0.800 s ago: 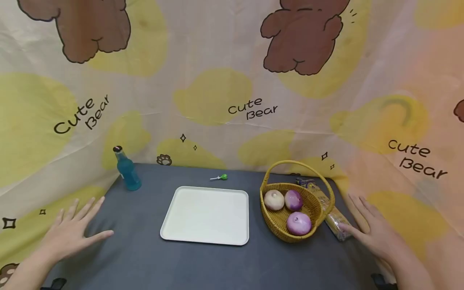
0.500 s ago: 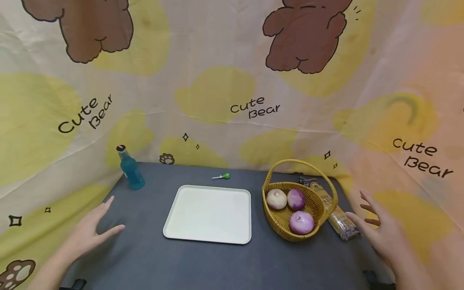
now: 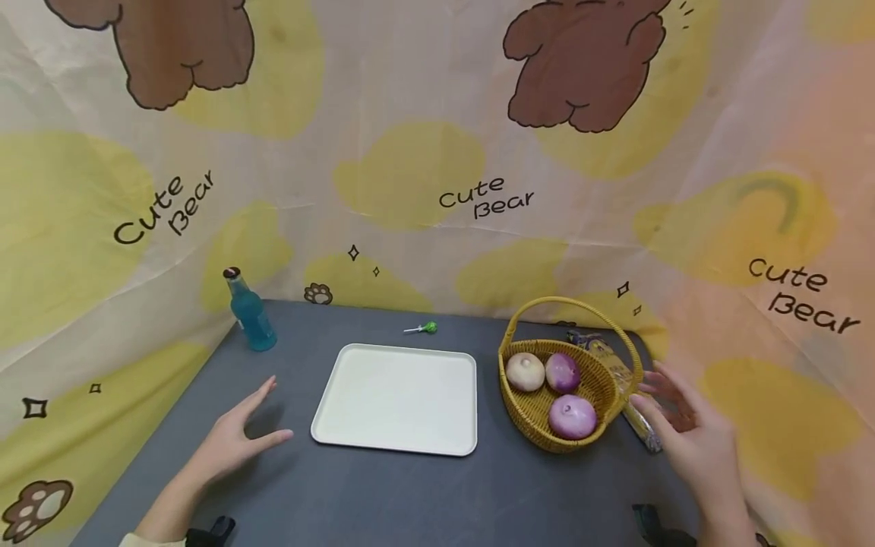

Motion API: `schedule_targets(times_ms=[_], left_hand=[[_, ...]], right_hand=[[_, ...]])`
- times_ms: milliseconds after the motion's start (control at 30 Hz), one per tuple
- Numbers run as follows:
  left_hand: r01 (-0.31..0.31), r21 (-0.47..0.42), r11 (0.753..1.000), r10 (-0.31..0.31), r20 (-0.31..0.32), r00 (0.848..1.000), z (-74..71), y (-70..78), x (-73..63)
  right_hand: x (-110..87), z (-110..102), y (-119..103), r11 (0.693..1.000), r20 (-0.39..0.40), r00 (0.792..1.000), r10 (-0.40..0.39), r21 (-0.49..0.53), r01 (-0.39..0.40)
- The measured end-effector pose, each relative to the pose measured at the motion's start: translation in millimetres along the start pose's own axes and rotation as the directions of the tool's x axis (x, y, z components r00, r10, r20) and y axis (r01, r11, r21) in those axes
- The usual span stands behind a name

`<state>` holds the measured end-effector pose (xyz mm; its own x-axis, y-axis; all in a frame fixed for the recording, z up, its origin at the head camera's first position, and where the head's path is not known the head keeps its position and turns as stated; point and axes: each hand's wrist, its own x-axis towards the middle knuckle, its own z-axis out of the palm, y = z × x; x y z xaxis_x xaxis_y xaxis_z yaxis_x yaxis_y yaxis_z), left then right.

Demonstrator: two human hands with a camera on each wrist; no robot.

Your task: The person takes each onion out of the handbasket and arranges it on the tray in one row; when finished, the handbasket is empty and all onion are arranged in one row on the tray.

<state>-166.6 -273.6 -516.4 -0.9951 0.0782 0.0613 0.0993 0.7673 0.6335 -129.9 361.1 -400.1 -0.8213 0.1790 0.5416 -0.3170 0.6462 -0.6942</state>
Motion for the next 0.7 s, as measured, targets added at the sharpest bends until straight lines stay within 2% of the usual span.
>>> schedule_targets(times_ms=[100, 267, 367, 533, 700], left_hand=[[-0.004, -0.049, 0.999, 0.004, -0.002, 1.000, 8.8, 6.4, 5.1], [0.036, -0.084, 0.996, -0.032, 0.051, 0.998, 21.4, 17.3, 11.4], [0.065, -0.084, 0.994, -0.058, 0.087, 0.995, 28.4, 22.2, 15.7], [0.072, -0.097, 0.993, -0.059, 0.138, 0.989, 40.1, 25.5, 20.5], [0.092, -0.113, 0.989, -0.074, 0.156, 0.985, 49.9, 29.7, 25.4]], right_hand=[[-4.3, 11.6, -4.6, 1.000, 0.006, 1.000, 0.009, 0.024, -0.009], [-8.2, 33.0, -5.8, 0.999, 0.090, 0.996, -0.013, 0.045, 0.009], [-7.2, 47.6, -3.0, 1.000, 0.132, 0.991, -0.023, 0.015, 0.021], [-5.8, 70.6, 10.8, 0.996, 0.246, 0.969, -0.013, -0.081, 0.033], [-6.0, 85.8, 29.5, 0.983, 0.316, 0.949, -0.008, -0.170, 0.065]])
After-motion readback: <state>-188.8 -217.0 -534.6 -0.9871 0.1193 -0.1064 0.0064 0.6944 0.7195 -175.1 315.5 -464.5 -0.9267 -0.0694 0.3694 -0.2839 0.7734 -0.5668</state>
